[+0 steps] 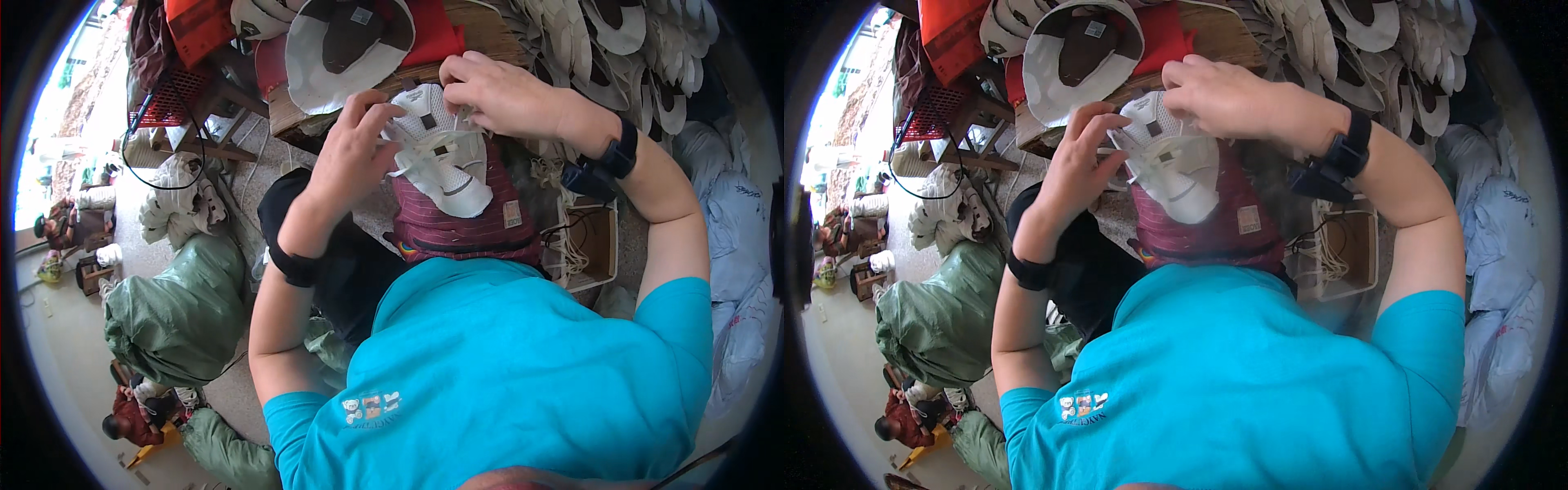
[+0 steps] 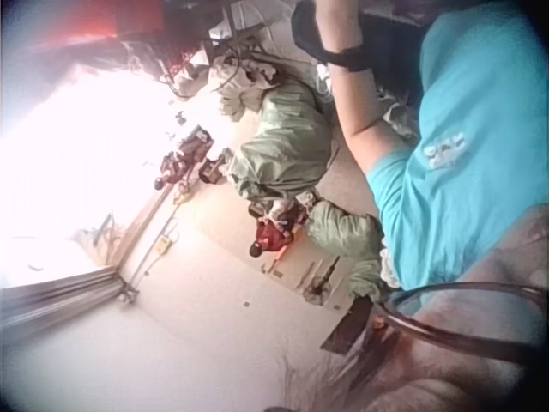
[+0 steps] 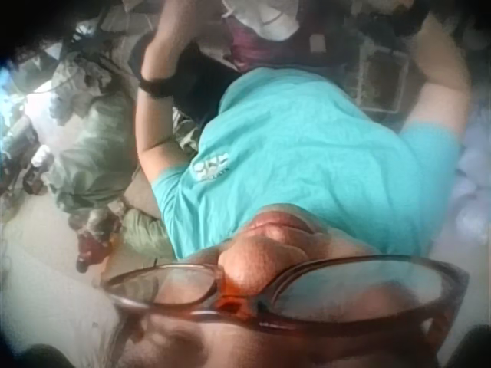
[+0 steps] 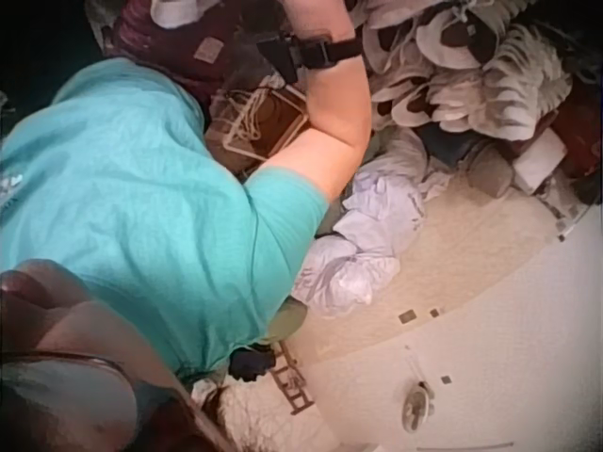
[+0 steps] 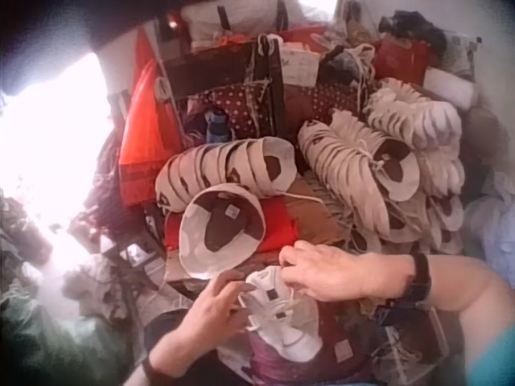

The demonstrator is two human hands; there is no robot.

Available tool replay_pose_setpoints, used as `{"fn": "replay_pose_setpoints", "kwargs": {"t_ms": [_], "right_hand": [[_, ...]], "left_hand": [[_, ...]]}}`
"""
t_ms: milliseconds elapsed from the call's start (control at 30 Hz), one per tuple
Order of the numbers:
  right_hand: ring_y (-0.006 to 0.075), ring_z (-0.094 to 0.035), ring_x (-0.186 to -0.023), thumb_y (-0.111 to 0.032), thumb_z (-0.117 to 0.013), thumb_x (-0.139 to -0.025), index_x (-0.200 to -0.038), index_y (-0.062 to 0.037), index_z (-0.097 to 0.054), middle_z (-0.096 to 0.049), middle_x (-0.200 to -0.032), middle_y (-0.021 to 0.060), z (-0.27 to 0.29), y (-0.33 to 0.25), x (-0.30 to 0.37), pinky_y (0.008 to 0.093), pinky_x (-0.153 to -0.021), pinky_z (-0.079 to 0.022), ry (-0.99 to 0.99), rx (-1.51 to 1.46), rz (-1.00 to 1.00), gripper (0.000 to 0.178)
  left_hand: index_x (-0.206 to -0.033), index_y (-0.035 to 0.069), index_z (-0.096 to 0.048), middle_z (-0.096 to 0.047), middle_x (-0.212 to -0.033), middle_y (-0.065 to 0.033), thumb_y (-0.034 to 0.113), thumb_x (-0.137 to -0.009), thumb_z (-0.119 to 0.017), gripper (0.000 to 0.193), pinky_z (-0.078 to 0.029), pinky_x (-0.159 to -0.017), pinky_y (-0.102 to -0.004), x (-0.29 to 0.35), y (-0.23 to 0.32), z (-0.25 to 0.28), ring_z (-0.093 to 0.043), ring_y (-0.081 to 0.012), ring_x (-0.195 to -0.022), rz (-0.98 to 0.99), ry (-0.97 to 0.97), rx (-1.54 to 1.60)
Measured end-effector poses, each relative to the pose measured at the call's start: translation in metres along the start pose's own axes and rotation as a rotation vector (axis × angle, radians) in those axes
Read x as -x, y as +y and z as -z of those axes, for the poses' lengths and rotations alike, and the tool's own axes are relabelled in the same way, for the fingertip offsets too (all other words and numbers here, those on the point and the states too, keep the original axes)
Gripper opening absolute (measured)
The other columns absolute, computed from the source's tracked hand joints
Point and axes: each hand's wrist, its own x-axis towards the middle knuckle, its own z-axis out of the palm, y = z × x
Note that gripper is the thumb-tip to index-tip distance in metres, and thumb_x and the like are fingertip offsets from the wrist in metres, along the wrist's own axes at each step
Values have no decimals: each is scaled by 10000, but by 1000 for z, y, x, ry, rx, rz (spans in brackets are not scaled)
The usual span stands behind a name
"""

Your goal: The person threads white shoelaces through the eyelets of a white sneaker, pulling the laces tight and adjusting them. They repeatedly thread the laces through the eyelets and pull them to tighten the fit.

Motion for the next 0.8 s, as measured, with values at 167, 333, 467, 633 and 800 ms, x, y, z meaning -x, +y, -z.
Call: {"fn": "replay_pose_setpoints", "kwargs": {"t_ms": [167,333,467,633,800], "right_hand": [[265,-510,-1019,-136,-734,-764,-896,-80,-620,-534,-946,64,1,13,-5,397,-861,-453,-117,-11,-10,183],[231,-530,-938,-264,-713,-808,-762,-30,-654,-527,-926,75,-5,21,-1,333,-810,-432,-187,-385,-171,246],[192,-553,-868,-219,-719,-770,-762,-27,-658,-540,-914,76,-33,17,-5,316,-754,-448,-55,-579,-442,201],[175,-559,-758,-187,-745,-751,-703,-21,-636,-565,-832,73,-61,16,-12,317,-692,-451,160,-699,-452,203],[230,-572,-739,-227,-738,-772,-706,-27,-644,-578,-792,105,-71,37,4,360,-675,-457,243,-576,-404,230]], "left_hand": [[-995,49,-660,-557,-977,-89,91,-821,-718,188,-490,-777,-331,-10,-19,10,-595,-249,-900,123,-279,93],[-870,20,-688,-519,-915,-75,169,-861,-707,150,-461,-722,-297,-12,-24,-1,-535,-202,-814,221,-310,162],[-805,-3,-691,-481,-893,-47,178,-834,-714,185,-448,-708,-286,-4,-29,-26,-499,-156,-834,340,-71,250],[-711,-22,-666,-540,-969,-92,120,-763,-702,155,-474,-701,-314,9,-24,-50,-566,-182,-857,604,282,579],[-840,29,-685,-561,-1045,-86,126,-815,-741,115,-434,-886,-387,-3,35,-44,-521,-245,-1030,156,326,388]]}}
